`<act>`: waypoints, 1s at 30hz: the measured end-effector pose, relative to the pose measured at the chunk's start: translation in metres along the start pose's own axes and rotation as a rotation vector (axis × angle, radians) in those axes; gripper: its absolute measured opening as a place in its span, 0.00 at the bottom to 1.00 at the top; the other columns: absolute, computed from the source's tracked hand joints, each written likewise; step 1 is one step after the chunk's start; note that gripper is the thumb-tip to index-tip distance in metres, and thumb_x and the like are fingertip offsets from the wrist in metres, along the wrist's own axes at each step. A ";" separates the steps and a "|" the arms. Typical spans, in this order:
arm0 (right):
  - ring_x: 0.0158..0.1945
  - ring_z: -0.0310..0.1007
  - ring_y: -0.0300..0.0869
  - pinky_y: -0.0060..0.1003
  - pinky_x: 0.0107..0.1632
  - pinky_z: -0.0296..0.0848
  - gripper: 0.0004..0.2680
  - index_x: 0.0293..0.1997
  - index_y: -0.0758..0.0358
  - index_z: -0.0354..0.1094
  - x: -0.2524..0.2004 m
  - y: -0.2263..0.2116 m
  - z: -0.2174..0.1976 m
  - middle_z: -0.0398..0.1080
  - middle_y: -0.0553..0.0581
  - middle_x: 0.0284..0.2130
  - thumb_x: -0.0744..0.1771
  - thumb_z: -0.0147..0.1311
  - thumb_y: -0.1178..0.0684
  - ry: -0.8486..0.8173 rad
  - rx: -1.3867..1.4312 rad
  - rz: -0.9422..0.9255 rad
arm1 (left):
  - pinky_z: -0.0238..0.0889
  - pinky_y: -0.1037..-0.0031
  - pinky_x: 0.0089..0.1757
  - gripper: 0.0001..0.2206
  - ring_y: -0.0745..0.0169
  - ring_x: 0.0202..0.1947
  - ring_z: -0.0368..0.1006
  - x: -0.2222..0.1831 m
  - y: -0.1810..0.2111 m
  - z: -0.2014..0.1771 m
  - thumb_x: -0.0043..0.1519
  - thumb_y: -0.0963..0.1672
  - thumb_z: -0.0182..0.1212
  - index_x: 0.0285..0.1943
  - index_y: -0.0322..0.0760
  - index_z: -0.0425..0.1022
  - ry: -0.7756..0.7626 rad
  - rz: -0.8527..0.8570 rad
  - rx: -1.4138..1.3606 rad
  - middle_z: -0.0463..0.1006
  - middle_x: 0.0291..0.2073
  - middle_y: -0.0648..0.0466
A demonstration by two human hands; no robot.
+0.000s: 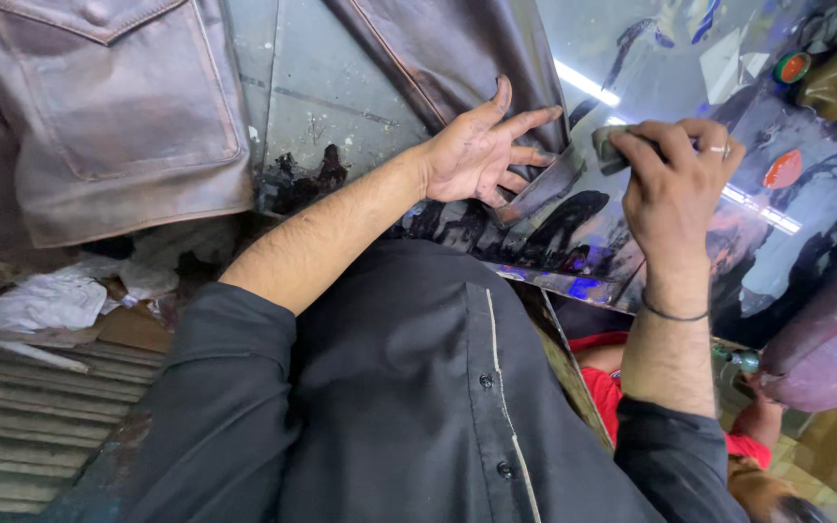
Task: The person scrubs a brown leather jacket laid on a glass table using a small abrasive block. They repeatedly rub the sleeves, body, and collar areas, then fold the jacket at the end.
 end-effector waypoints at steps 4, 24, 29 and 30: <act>0.51 0.70 0.45 0.50 0.59 0.57 0.11 0.46 0.52 0.78 -0.012 -0.009 0.009 0.77 0.48 0.45 0.61 0.55 0.58 -0.055 0.056 -0.362 | 0.44 0.28 0.66 0.49 0.27 0.73 0.57 0.000 0.002 0.004 0.52 0.72 0.33 0.84 0.64 0.33 -0.016 0.011 0.030 0.43 0.81 0.36; 0.56 0.68 0.47 0.46 0.61 0.57 0.13 0.46 0.53 0.76 -0.001 0.048 0.026 0.75 0.46 0.49 0.64 0.54 0.67 -0.017 0.141 -0.074 | 0.61 0.35 0.59 0.48 0.18 0.72 0.53 -0.012 -0.011 0.002 0.51 0.73 0.34 0.81 0.71 0.28 0.115 0.039 0.319 0.37 0.79 0.30; 0.54 0.67 0.47 0.47 0.61 0.58 0.12 0.48 0.54 0.76 0.005 0.036 0.021 0.74 0.46 0.48 0.64 0.55 0.65 -0.024 0.152 -0.098 | 0.58 0.36 0.55 0.47 0.14 0.70 0.53 -0.015 -0.010 0.005 0.53 0.73 0.33 0.81 0.71 0.28 0.063 0.072 0.300 0.42 0.81 0.30; 0.55 0.68 0.47 0.48 0.62 0.58 0.14 0.48 0.54 0.76 0.004 0.030 0.022 0.74 0.46 0.48 0.62 0.55 0.65 -0.071 0.148 -0.182 | 0.58 0.35 0.55 0.46 0.13 0.70 0.55 -0.014 -0.009 0.006 0.54 0.72 0.34 0.81 0.71 0.28 0.032 0.078 0.282 0.45 0.81 0.30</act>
Point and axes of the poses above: each hand's wrist, its own x-axis towards the middle knuckle, its own z-axis out of the palm, y = z × x, the point moved 6 cm from there along x, towards the middle knuckle
